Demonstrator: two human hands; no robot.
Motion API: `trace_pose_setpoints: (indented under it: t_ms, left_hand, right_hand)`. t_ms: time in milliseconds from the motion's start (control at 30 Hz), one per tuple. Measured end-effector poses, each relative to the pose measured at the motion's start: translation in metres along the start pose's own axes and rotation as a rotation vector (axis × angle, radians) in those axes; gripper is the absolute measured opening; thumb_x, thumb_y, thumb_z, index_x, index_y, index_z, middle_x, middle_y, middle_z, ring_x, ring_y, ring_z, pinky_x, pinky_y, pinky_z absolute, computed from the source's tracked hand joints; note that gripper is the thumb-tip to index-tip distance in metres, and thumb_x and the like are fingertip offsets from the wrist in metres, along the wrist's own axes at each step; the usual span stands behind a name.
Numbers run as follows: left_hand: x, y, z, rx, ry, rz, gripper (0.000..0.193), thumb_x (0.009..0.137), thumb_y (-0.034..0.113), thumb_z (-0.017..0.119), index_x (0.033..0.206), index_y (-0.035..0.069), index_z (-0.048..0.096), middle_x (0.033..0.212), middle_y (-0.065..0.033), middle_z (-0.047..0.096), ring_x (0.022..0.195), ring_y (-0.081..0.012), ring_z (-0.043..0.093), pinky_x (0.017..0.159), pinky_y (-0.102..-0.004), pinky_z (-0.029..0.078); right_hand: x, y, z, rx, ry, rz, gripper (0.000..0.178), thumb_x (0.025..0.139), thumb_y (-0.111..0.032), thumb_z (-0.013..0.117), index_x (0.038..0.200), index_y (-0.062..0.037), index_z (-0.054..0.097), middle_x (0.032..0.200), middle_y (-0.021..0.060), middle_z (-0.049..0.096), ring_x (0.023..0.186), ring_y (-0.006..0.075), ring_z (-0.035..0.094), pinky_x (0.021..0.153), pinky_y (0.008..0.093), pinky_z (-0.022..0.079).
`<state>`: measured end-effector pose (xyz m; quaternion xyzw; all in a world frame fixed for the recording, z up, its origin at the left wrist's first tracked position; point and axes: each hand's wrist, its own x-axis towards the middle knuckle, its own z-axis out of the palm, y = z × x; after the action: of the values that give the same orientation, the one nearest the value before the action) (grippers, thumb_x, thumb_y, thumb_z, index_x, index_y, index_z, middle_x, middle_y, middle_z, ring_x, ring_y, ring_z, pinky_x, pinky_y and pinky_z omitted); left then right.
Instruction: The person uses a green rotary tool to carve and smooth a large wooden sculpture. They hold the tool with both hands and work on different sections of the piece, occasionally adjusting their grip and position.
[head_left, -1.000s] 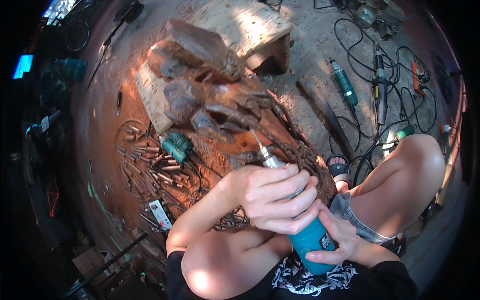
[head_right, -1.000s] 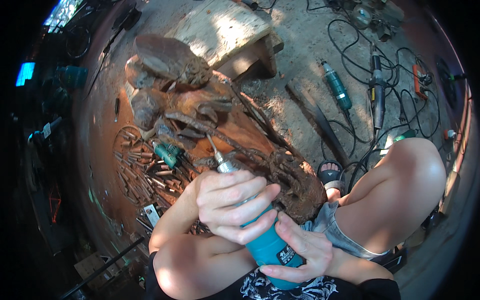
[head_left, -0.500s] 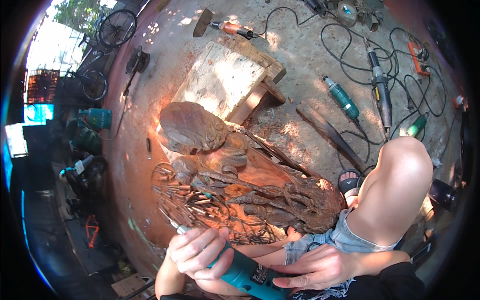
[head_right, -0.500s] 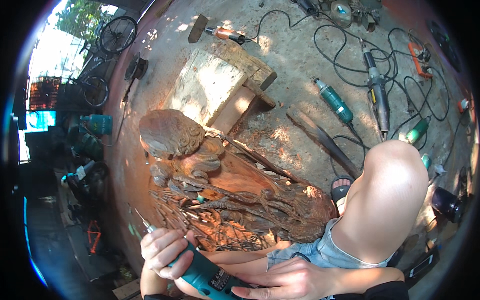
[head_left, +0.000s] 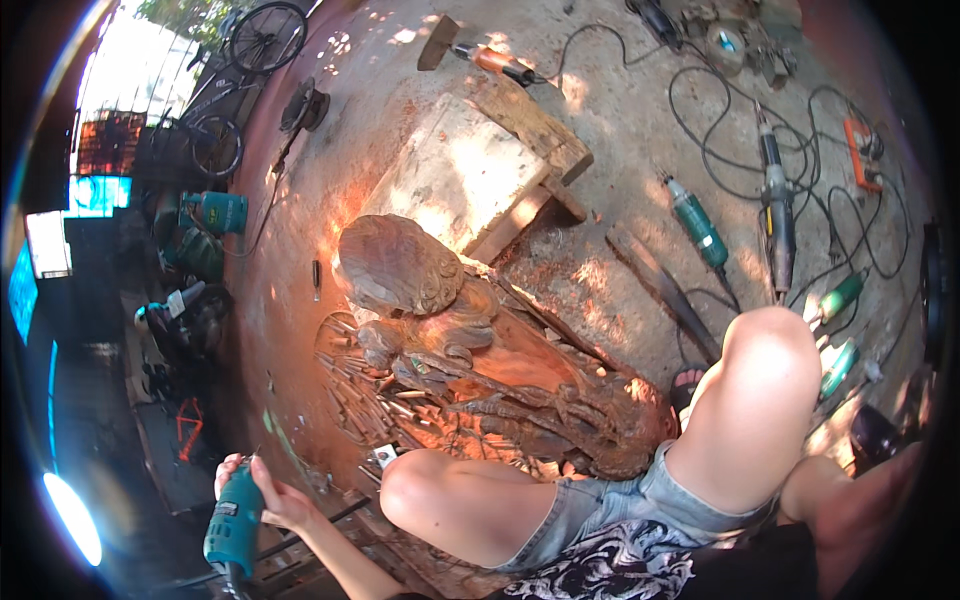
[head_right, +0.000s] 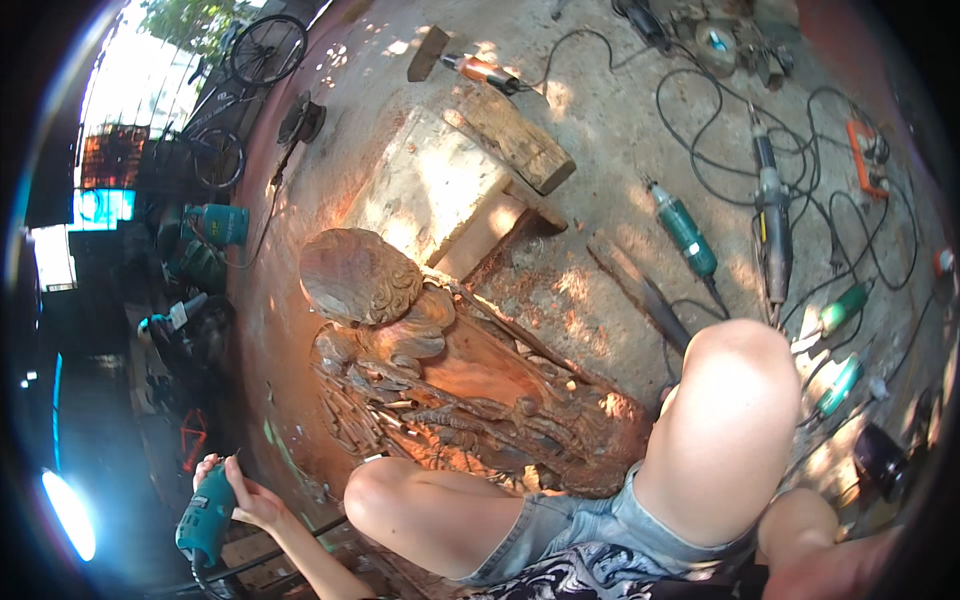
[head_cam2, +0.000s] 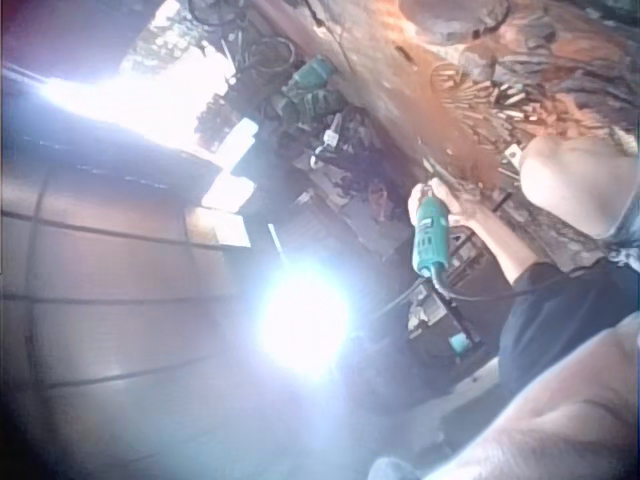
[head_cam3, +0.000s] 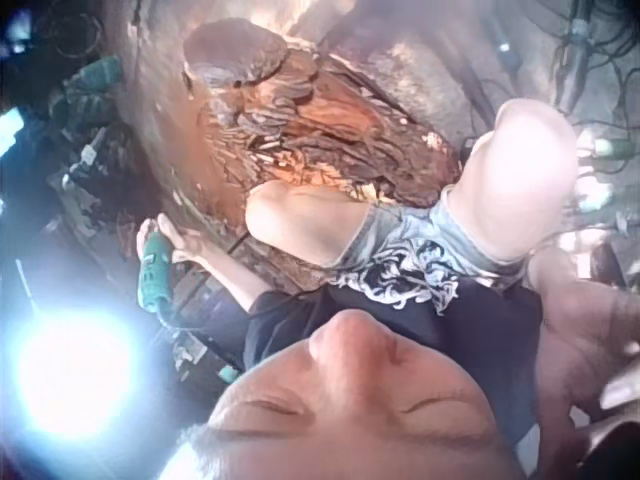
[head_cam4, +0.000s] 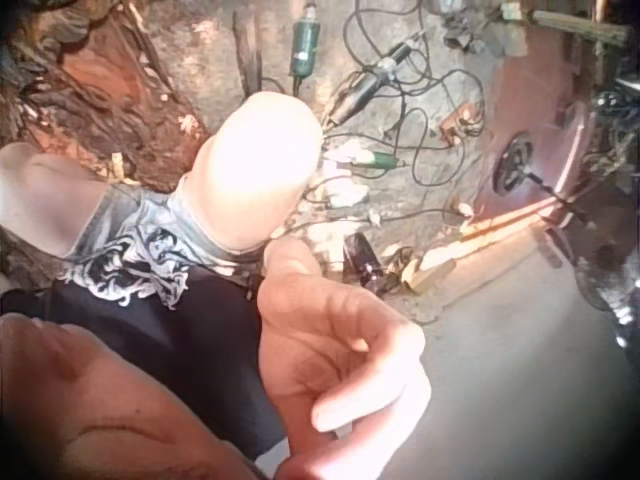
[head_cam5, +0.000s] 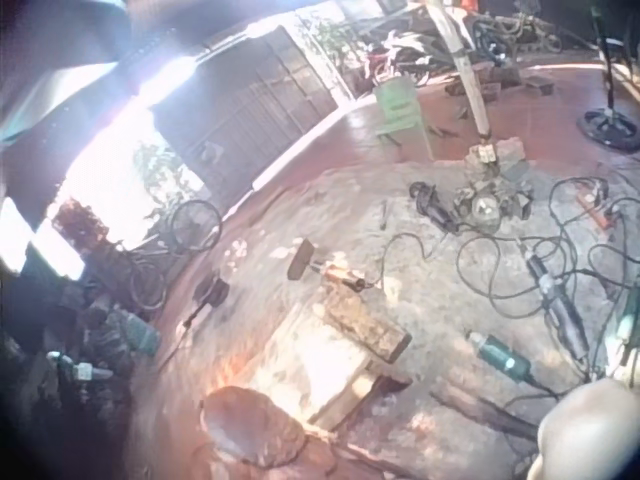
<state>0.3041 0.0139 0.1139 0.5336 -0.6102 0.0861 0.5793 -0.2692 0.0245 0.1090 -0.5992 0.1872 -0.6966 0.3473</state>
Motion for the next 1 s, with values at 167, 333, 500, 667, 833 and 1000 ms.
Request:
trace_pose_setpoints:
  t_ms: [167, 333, 500, 667, 833, 1000]
  left_hand:
    - [-0.007, -0.043, -0.081, -0.097, -0.069, -0.182, 0.056, 0.084, -0.016, 0.072, 0.133, 0.008, 0.058, 0.128, -0.0085, 0.058, 0.123, -0.025, 0.056, 0.114, -0.0414, 0.044]
    - [-0.034, -0.111, -0.118, -0.049, -0.154, -0.447, 0.057, 0.08, -0.012, 0.082, 0.13, 0.006, 0.065, 0.134, -0.0061, 0.062, 0.127, -0.0225, 0.06, 0.115, -0.0381, 0.044]
    - [-0.018, -0.15, -0.085, 0.433, -0.822, -0.433, 0.048, 0.071, -0.005, 0.084, 0.116, 0.007, 0.073, 0.12, -0.0078, 0.071, 0.109, -0.0255, 0.071, 0.102, -0.0353, 0.053]
    - [-0.053, -0.223, 0.039, 0.596, -1.334, 0.255, 0.045, 0.067, 0.0, 0.084, 0.109, 0.013, 0.078, 0.114, -0.0067, 0.074, 0.12, -0.0298, 0.067, 0.106, -0.0462, 0.049]
    - [-0.157, -0.345, 0.14, 0.57, -1.401, 0.388, 0.015, 0.088, 0.019, 0.073, 0.101, 0.022, 0.081, 0.104, 0.0021, 0.077, 0.114, -0.02, 0.071, 0.102, -0.0396, 0.051]
    - [-0.245, -0.446, 0.202, 0.704, -1.109, 0.529, 0.014, 0.091, 0.025, 0.07, 0.094, 0.019, 0.082, 0.107, 0.0021, 0.076, 0.12, -0.0217, 0.065, 0.107, -0.0439, 0.047]
  right_hand:
    - [-0.009, 0.033, 0.028, 0.05, -0.061, 0.16, 0.025, 0.089, -0.03, 0.086, 0.105, -0.0128, 0.079, 0.12, 0.0145, 0.075, 0.073, 0.0246, 0.073, 0.065, 0.0372, 0.058]
    - [-0.025, 0.055, 0.065, 0.1, -0.245, 0.326, 0.023, 0.089, -0.03, 0.085, 0.104, -0.0129, 0.078, 0.118, 0.0136, 0.074, 0.073, 0.0242, 0.072, 0.065, 0.0372, 0.057]
    - [-0.057, 0.086, 0.139, 0.228, -0.478, 0.409, 0.022, 0.089, -0.029, 0.083, 0.103, -0.013, 0.077, 0.116, 0.0126, 0.072, 0.073, 0.0239, 0.071, 0.065, 0.0371, 0.057]
    - [-0.1, 0.122, 0.25, 0.333, -0.679, 0.439, 0.02, 0.09, -0.028, 0.082, 0.102, -0.013, 0.076, 0.113, 0.0116, 0.071, 0.073, 0.0235, 0.07, 0.065, 0.0371, 0.056]
    - [-0.098, 0.137, 0.27, 0.296, -0.771, 0.476, 0.019, 0.09, -0.028, 0.081, 0.101, -0.0131, 0.074, 0.111, 0.0106, 0.07, 0.074, 0.0231, 0.069, 0.065, 0.0371, 0.056]
    - [-0.052, 0.127, 0.239, 0.207, -0.739, 0.515, 0.018, 0.09, -0.027, 0.079, 0.099, -0.0132, 0.073, 0.108, 0.0097, 0.068, 0.074, 0.0228, 0.068, 0.065, 0.0371, 0.055]
